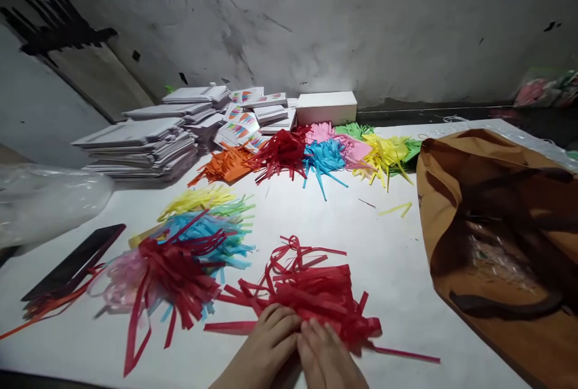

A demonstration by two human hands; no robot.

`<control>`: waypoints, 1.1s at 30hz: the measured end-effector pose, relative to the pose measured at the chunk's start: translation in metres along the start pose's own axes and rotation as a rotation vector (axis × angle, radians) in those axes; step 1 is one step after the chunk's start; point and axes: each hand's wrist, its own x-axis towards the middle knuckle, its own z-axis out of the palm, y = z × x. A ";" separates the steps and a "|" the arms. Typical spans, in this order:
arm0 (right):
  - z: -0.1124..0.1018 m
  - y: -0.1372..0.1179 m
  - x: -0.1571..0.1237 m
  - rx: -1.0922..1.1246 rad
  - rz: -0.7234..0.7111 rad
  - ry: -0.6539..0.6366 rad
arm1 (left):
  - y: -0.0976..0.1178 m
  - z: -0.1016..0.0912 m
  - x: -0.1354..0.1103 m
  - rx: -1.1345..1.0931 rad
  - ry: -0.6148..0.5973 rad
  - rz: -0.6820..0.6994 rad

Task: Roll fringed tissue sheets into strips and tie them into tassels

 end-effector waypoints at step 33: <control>-0.008 0.013 -0.015 -0.132 0.035 -0.003 | -0.065 -0.056 0.031 0.532 -0.007 -0.444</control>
